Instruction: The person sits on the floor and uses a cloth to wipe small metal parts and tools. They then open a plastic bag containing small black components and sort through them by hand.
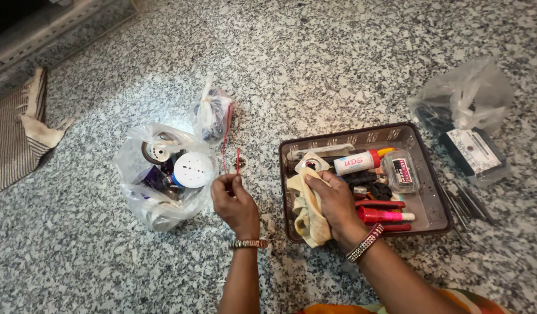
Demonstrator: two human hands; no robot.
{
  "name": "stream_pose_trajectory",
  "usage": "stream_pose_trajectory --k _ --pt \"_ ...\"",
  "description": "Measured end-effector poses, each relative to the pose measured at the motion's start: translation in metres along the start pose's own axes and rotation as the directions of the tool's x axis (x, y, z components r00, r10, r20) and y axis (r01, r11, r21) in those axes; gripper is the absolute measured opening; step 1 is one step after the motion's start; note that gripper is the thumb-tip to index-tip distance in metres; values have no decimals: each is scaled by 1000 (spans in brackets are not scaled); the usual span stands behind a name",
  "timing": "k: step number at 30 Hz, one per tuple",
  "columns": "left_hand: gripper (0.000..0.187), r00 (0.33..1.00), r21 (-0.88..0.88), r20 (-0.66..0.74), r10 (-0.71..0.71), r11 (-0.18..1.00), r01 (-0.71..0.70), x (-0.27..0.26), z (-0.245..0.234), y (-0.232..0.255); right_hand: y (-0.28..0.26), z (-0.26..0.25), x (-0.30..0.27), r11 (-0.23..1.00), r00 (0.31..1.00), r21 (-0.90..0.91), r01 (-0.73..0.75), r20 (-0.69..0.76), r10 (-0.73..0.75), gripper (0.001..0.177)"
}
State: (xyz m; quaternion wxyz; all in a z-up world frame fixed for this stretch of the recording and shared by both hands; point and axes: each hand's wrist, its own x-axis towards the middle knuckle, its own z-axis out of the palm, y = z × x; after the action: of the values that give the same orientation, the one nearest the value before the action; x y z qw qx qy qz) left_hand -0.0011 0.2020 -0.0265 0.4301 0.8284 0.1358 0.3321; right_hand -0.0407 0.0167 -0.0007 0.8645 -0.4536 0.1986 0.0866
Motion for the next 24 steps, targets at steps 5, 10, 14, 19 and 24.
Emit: stream_pose_trajectory --k 5,10,14,19,24 --pt "5 947 -314 222 -233 902 296 -38 -9 47 -10 4 -4 979 994 200 41 95 -61 34" --pt "5 918 -528 359 -168 774 348 -70 -9 93 -5 7 -10 976 982 189 111 130 -137 41" --pt "5 929 -505 366 -45 829 239 -75 -10 109 4 6 -5 982 986 137 128 87 -140 45" --pt "6 907 -439 413 -75 856 271 -78 -12 113 12 -7 4 954 985 290 -76 168 27 33" --pt "6 847 -502 508 -157 746 439 -92 -14 112 21 -15 14 966 994 240 -99 73 84 23"
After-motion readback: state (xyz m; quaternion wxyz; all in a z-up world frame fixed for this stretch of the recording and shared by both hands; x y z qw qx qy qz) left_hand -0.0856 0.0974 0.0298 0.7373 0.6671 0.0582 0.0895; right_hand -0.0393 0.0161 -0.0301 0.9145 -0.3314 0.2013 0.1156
